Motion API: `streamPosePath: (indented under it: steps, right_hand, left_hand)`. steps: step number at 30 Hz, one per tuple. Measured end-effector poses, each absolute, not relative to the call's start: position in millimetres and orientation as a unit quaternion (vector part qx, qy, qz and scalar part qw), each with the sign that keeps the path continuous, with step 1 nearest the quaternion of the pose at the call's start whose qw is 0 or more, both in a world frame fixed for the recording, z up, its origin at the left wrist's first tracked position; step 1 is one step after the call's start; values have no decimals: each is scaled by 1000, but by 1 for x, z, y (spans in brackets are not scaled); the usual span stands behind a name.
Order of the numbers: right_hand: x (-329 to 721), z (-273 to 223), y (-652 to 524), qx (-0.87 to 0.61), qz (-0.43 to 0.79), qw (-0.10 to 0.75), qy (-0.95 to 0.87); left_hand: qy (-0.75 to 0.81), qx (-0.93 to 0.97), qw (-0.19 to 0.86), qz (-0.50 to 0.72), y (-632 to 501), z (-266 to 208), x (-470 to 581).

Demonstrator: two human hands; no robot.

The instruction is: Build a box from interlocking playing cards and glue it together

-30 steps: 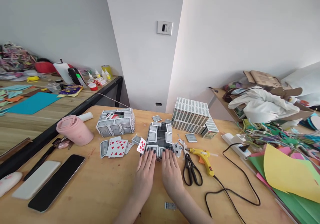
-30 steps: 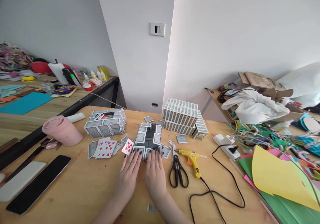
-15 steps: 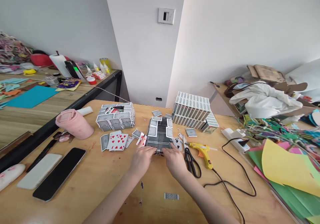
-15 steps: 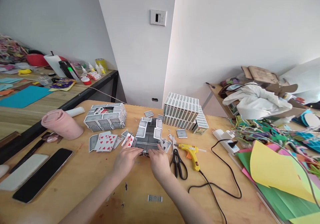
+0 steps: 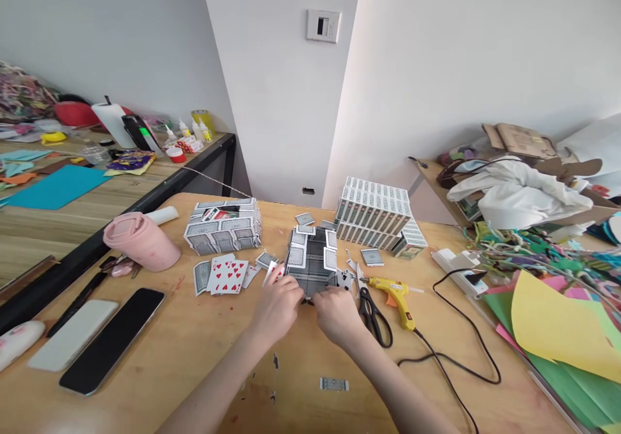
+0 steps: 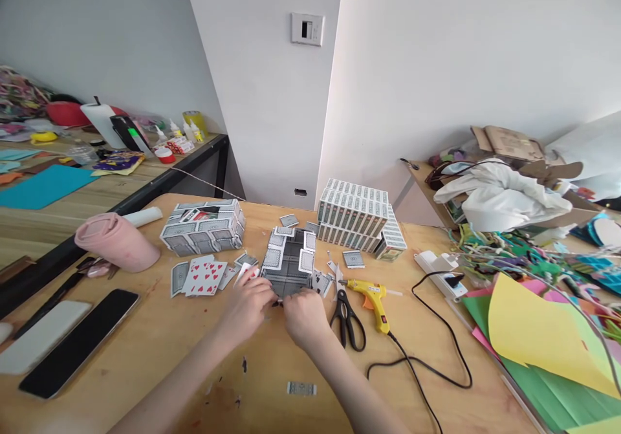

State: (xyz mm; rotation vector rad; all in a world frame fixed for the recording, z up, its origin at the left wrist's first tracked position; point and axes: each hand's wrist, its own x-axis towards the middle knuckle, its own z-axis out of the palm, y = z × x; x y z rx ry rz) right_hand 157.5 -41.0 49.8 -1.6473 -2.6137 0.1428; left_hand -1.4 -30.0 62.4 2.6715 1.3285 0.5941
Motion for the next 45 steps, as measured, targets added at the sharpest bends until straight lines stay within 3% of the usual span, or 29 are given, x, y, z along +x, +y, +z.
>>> streamPosePath:
  steps: [3,10,16,27,39,45]
  right_hand:
    - [149,51,-52,-535,70,27,-842]
    - [153,43,-57,-560,120,135,-809]
    - [156,45,-41,-579,104,98,-803]
    - [161,46,-36,-553,106,81,-823]
    - [163,37,-38,-551,107,140,-816]
    - [167,44,-45,-544,128,221,-799]
  left_hand:
    - [452,878,42,151,-43,65,4]
    - [499,863,-18,79,-59,67,12]
    - [524,844,-96,63,-51,79,15]
    - [485,870,78,36,-14,85,0]
    - [511,854,96,27,-14,87,2]
    - [445,891,72,55,-26,89,-9]
